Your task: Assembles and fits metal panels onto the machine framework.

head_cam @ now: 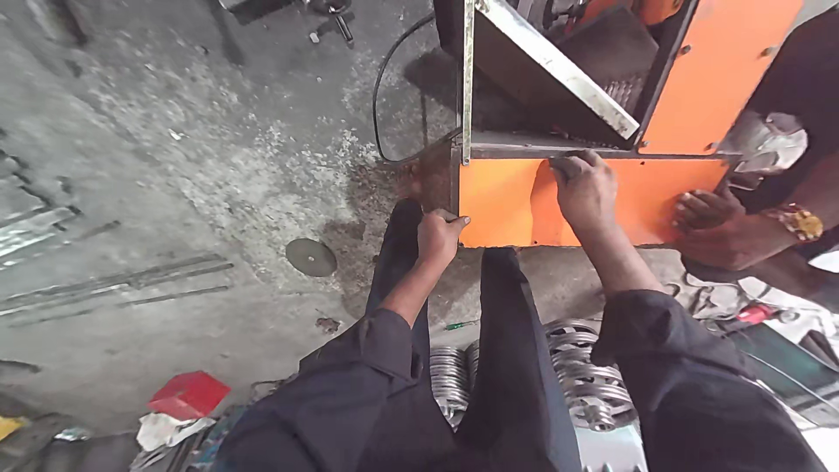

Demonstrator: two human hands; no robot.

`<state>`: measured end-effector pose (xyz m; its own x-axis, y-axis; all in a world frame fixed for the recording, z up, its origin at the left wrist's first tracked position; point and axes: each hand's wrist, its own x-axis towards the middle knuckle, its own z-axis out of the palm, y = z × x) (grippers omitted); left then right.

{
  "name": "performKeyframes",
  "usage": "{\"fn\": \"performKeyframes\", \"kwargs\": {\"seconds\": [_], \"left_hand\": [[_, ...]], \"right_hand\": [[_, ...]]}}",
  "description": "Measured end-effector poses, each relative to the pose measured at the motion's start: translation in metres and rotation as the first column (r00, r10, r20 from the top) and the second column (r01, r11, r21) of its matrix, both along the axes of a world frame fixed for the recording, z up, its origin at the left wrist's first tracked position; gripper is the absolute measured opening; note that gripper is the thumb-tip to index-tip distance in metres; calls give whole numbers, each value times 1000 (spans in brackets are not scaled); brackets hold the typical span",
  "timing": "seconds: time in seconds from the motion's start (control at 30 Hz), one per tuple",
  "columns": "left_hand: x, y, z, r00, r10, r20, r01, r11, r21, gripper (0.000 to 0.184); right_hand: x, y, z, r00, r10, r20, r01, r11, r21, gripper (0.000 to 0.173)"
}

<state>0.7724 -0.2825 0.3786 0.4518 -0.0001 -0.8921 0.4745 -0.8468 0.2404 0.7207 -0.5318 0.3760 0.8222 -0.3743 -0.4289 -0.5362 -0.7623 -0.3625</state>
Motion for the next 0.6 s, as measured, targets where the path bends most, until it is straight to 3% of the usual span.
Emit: {"fn": "performKeyframes", "kwargs": {"seconds": [0.17,0.6], "left_hand": [[1,-1,2,999,-37,-5,37,999,2,31],[-3,2,-2,1000,-18,24,18,1000,4,31]], "right_hand": [[-2,-1,-3,999,41,24,-40,999,-35,23],[11,3,5,981,-41,-192,34,999,-43,30]]}}
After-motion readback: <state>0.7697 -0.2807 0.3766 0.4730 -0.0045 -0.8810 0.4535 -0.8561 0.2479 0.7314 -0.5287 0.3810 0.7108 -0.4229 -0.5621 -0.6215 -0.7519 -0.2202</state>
